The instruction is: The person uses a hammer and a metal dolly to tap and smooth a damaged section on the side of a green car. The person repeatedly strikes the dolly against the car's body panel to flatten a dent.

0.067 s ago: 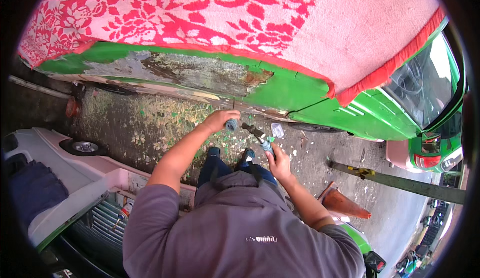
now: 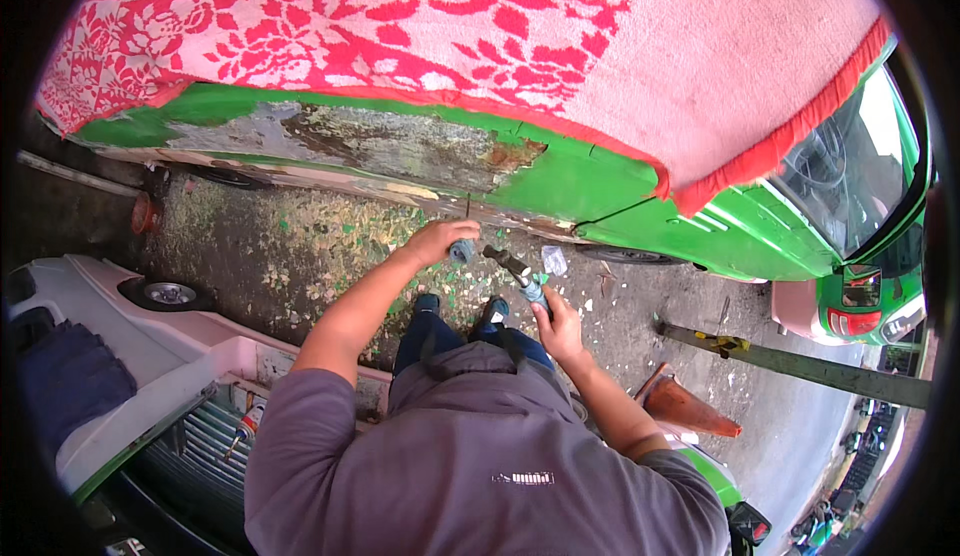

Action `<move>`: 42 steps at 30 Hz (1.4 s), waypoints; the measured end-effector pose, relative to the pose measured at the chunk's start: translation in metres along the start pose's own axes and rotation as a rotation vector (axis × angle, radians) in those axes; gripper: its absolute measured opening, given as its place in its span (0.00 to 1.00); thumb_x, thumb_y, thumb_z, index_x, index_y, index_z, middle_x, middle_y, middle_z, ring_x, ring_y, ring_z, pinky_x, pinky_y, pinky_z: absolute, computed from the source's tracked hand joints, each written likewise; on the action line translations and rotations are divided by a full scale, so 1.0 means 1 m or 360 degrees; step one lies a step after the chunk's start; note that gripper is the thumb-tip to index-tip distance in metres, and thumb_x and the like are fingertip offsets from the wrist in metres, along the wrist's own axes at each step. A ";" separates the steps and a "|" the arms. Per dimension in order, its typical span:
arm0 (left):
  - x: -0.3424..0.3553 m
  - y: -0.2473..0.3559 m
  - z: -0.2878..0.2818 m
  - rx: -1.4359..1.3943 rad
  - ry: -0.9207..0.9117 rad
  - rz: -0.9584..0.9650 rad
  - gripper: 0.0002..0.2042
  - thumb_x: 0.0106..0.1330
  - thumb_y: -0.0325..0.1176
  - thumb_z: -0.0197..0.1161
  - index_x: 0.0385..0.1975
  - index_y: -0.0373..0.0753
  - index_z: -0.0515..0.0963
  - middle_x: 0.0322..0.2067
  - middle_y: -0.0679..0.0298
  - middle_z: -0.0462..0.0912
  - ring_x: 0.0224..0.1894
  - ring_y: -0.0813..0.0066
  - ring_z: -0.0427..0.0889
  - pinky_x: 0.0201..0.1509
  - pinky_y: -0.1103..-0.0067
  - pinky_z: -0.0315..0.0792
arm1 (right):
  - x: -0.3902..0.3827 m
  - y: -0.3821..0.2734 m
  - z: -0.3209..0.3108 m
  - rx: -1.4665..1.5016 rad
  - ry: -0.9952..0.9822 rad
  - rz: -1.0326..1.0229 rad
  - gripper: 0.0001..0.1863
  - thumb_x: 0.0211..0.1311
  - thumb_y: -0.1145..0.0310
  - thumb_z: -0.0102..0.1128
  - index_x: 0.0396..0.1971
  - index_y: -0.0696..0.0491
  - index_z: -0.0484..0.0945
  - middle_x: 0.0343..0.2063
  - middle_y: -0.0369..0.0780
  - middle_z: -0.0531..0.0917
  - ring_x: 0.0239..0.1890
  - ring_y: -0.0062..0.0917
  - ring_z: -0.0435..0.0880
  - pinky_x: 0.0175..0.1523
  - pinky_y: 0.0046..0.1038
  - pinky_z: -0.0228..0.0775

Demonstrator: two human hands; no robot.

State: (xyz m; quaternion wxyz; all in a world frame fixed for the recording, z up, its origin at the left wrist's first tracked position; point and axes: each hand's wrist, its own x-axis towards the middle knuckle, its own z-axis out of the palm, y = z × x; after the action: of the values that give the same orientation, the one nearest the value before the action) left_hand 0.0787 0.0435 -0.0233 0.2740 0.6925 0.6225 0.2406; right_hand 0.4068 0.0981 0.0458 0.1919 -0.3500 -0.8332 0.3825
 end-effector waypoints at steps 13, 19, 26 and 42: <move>-0.011 0.015 -0.015 -0.0106 0.0276 -0.0194 0.26 0.46 0.16 0.66 0.48 0.46 0.77 0.58 0.66 0.75 0.55 0.58 0.78 0.56 0.67 0.75 | 0.023 -0.011 -0.004 0.0059 -0.0083 0.0076 0.18 0.65 0.62 0.61 0.50 0.56 0.76 0.32 0.51 0.83 0.32 0.46 0.84 0.36 0.39 0.74; -0.030 0.008 -0.026 -0.0126 0.0453 -0.0287 0.26 0.46 0.14 0.64 0.48 0.45 0.77 0.58 0.66 0.75 0.56 0.58 0.77 0.57 0.69 0.75 | 0.035 -0.020 0.005 0.0059 -0.0129 -0.0024 0.19 0.64 0.61 0.62 0.50 0.55 0.77 0.33 0.51 0.83 0.32 0.46 0.84 0.37 0.39 0.74; -0.044 -0.002 -0.043 -0.0016 0.0474 -0.0529 0.24 0.50 0.15 0.64 0.47 0.49 0.77 0.58 0.70 0.75 0.54 0.58 0.79 0.56 0.69 0.77 | 0.053 -0.030 0.019 0.0024 -0.0233 -0.0002 0.19 0.64 0.60 0.62 0.50 0.55 0.76 0.35 0.50 0.84 0.33 0.45 0.84 0.37 0.39 0.75; -0.060 -0.043 -0.042 0.0092 0.0492 -0.0572 0.24 0.50 0.17 0.65 0.48 0.48 0.78 0.59 0.70 0.74 0.54 0.59 0.78 0.54 0.68 0.77 | 0.079 -0.045 0.046 0.0022 -0.0268 -0.0111 0.19 0.64 0.59 0.62 0.50 0.53 0.77 0.38 0.49 0.84 0.35 0.45 0.85 0.38 0.38 0.75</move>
State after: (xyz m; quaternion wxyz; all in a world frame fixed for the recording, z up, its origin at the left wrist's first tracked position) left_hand 0.0127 -0.0100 -0.0214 0.1941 0.5330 0.7769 0.2731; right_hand 0.3063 0.1123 0.0558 0.1367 -0.2862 -0.8554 0.4095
